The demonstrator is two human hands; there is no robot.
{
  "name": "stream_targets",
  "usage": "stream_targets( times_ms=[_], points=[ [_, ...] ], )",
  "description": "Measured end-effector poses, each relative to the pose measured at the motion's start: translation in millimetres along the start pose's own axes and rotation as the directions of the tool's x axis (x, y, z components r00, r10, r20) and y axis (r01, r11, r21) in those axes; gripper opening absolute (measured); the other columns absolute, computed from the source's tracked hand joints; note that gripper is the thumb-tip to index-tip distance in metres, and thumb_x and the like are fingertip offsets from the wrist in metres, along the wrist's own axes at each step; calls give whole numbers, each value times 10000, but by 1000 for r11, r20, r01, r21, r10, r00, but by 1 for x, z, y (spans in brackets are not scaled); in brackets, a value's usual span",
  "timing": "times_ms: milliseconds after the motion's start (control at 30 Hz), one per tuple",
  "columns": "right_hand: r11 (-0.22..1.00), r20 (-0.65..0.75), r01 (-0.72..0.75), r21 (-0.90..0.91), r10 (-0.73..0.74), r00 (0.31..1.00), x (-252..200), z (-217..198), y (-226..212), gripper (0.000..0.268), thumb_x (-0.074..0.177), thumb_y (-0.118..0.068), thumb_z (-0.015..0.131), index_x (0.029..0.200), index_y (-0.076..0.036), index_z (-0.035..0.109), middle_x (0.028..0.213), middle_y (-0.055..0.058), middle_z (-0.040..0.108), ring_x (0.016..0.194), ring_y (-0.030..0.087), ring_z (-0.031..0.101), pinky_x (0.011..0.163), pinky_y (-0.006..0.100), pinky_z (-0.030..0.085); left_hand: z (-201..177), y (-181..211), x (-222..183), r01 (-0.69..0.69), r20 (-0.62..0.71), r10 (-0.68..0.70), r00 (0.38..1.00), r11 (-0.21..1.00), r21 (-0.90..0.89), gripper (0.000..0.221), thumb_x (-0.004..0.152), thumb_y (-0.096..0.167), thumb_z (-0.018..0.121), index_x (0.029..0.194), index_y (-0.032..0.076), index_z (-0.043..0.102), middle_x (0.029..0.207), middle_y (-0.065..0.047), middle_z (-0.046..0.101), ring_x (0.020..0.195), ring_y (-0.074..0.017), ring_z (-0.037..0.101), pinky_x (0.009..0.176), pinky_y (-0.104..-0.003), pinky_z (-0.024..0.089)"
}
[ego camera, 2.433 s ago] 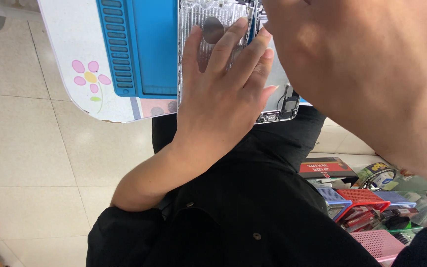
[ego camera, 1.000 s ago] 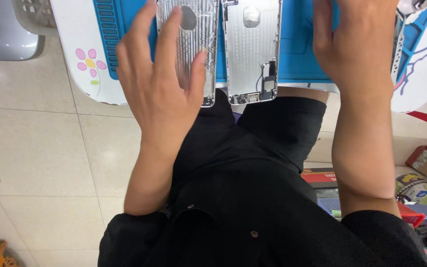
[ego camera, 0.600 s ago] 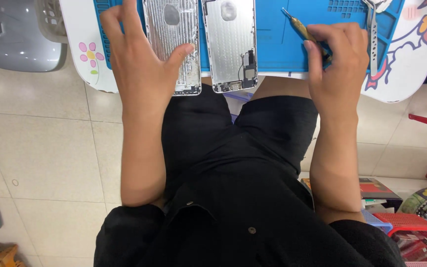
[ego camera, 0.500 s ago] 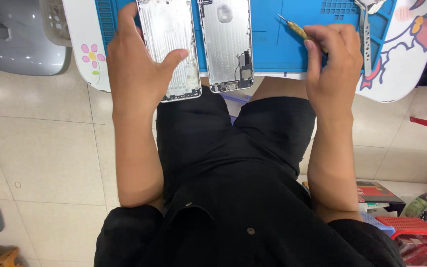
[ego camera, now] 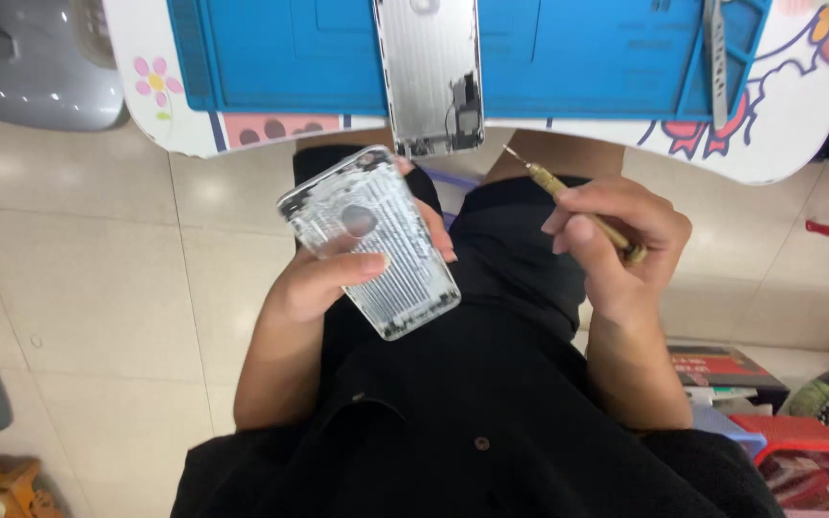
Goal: Repairing the internal components of an opened smartphone using a precision screwdriver.
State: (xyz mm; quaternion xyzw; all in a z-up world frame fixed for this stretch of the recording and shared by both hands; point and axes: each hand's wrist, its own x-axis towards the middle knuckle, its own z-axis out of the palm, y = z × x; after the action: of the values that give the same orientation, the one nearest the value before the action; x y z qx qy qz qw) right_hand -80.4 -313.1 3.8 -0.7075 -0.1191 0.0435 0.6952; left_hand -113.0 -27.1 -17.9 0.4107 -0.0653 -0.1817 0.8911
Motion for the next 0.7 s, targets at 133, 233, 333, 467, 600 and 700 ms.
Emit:
stream_targets(
  times_ms=[133,233,333,467,600,700],
  points=[
    [950,27,289,122,-294,955,-7,21,-13,235,1053,-288,631,1008,-60,657,740,62,660,611,144,668,540,224,505,38,-16,2,1,54,6,999,991,-134,1013,1040,640,560,1706,134,-11,1113,-181,680,1036,-245,718,954,-431,624],
    [851,-15,523,53,-523,852,-14,21,7,387,1062,-415,535,981,-39,576,726,75,711,575,175,648,562,268,517,56,-16,8,39,97,-27,995,991,-125,1016,995,764,397,1653,112,-19,1194,-187,638,1082,-228,685,962,-436,600],
    [930,30,345,-123,-344,938,-15,34,-15,405,1121,-408,496,1017,-19,538,791,112,703,581,206,654,554,260,523,61,-25,-2,105,110,-91,990,987,-123,997,1020,772,375,1620,11,141,1328,-175,544,1188,-216,635,1042,-410,586],
    [890,2,450,-81,-451,893,-13,42,0,371,1083,-395,521,979,-39,526,719,105,656,596,226,661,528,288,518,70,-36,-6,-12,80,17,997,998,-57,949,1044,776,320,1607,19,213,1321,-155,518,1110,-188,591,978,-340,519],
    [785,-95,614,-84,-620,779,-13,41,10,343,1058,-387,528,961,-60,487,643,32,651,559,172,650,523,282,487,77,-46,-10,-99,23,103,994,986,-134,934,1009,787,319,1512,2,264,1197,-168,559,1017,-186,602,878,-324,530],
    [770,-64,634,-64,-638,768,-11,43,11,339,1050,-383,539,959,-60,488,644,49,661,568,182,654,515,284,483,76,-52,-11,-149,32,155,987,979,-139,901,1039,765,326,1529,11,288,1191,-151,555,995,-149,585,850,-286,513]
  ],
)
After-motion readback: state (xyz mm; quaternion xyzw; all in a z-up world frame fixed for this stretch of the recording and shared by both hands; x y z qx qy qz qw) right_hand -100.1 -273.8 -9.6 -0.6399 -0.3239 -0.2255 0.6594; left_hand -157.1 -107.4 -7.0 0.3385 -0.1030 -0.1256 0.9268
